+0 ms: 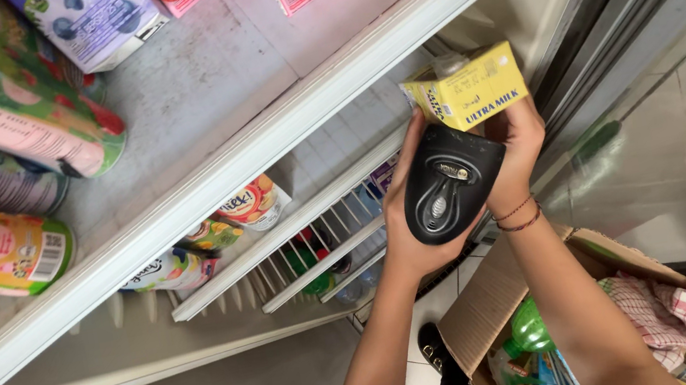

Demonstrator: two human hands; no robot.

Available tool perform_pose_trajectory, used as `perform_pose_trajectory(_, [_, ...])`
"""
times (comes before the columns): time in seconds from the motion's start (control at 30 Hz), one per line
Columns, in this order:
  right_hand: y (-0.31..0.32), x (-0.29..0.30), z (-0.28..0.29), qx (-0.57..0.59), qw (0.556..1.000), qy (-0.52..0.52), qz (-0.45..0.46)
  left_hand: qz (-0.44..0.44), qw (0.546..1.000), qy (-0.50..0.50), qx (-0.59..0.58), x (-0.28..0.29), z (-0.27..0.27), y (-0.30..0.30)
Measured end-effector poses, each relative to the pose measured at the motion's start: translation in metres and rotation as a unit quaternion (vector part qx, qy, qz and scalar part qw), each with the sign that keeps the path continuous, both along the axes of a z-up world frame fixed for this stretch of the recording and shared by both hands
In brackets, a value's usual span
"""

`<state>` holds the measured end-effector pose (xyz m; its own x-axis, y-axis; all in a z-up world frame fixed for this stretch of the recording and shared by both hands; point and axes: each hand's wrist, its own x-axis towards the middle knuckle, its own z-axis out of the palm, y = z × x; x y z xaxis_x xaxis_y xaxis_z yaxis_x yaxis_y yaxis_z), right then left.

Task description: The person wipes the interior shelves and glass door of a commercial reach-in refrigerator using a cloth, then uses a handheld scanner to scan barcodes on beverage cartons and yogurt drinks inside the fridge.

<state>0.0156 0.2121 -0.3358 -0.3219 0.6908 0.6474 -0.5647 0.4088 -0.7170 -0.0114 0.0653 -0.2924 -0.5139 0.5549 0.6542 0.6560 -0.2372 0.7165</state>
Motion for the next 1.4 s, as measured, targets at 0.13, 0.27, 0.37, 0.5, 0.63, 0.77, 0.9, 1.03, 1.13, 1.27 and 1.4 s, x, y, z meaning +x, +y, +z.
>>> perform_pose_trajectory(0.13, [0.004,-0.004,-0.009,-0.055,0.998,-0.033,0.012,0.0,1.0,-0.007,0.007,-0.004,0.0,0.007])
perform_pose_trajectory(0.27, [0.006,-0.004,0.0,0.045,0.997,-0.051,0.04,-0.005,0.999,0.015,0.037,-0.007,-0.003,0.009])
perform_pose_trajectory(0.37, [0.005,-0.004,0.012,0.101,0.984,-0.136,-0.059,-0.063,0.984,-0.164,0.022,-0.007,-0.006,0.007])
perform_pose_trajectory(0.5, [0.003,-0.01,0.019,0.084,0.981,-0.143,-0.099,-0.057,0.988,-0.142,0.016,-0.011,-0.009,0.007])
perform_pose_trajectory(0.63, [0.005,-0.02,0.019,0.144,0.973,-0.107,-0.146,-0.034,0.997,-0.061,0.033,-0.017,-0.011,0.013])
perform_pose_trajectory(0.77, [-0.002,-0.027,0.016,0.148,0.971,-0.105,-0.157,-0.021,0.993,-0.103,0.044,-0.014,-0.016,0.018])
perform_pose_trajectory(0.9, [-0.005,-0.026,0.023,0.154,0.962,-0.148,-0.173,-0.011,0.993,-0.109,0.047,-0.01,-0.02,0.017])
perform_pose_trajectory(1.03, [-0.003,-0.027,0.033,0.184,0.953,-0.174,-0.166,-0.005,0.991,-0.123,0.051,-0.009,-0.019,0.017])
perform_pose_trajectory(1.13, [0.0,-0.032,0.036,0.194,0.95,-0.177,-0.169,-0.005,0.992,-0.121,0.027,-0.012,-0.015,0.017])
perform_pose_trajectory(1.27, [-0.007,-0.027,0.034,0.16,0.95,-0.18,-0.198,0.006,0.995,-0.095,0.005,-0.012,-0.006,0.018])
perform_pose_trajectory(1.4, [-0.012,-0.027,0.031,0.133,0.952,-0.166,-0.22,0.02,0.993,-0.119,0.002,-0.005,0.007,0.021])
